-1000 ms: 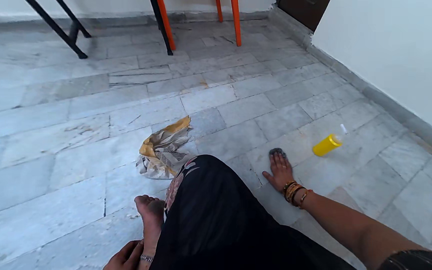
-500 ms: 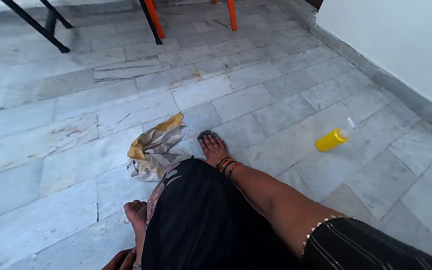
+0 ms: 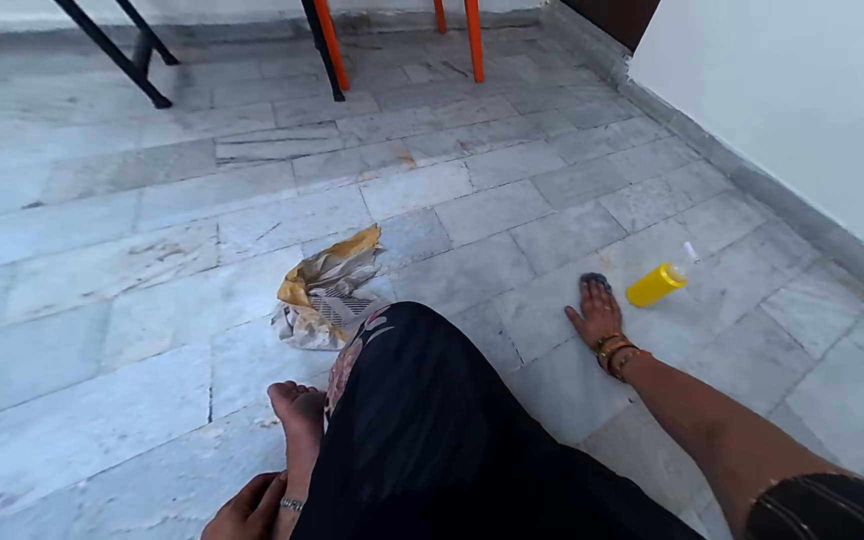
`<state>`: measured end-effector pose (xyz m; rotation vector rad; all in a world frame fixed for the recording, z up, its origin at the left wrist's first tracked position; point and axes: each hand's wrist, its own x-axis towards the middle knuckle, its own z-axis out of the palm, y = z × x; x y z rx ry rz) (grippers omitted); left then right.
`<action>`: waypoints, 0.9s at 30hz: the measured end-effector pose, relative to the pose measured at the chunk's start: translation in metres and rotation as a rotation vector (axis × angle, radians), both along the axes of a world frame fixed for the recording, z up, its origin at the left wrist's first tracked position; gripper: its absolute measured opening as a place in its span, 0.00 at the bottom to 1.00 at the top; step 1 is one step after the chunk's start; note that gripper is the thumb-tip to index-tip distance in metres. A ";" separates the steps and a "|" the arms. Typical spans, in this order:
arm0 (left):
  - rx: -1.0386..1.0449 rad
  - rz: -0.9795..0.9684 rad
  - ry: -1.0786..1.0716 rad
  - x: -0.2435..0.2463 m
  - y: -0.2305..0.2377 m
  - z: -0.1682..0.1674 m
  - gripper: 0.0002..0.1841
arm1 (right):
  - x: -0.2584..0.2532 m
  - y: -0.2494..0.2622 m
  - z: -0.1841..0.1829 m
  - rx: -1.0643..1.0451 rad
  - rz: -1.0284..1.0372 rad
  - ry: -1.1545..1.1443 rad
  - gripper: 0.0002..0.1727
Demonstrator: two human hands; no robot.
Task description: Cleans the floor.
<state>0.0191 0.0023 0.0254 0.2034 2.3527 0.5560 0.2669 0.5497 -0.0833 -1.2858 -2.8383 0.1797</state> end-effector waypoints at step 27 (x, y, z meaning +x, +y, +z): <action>0.047 0.052 0.010 -0.005 -0.019 -0.024 0.21 | -0.320 -0.149 0.028 -0.302 0.788 0.026 0.43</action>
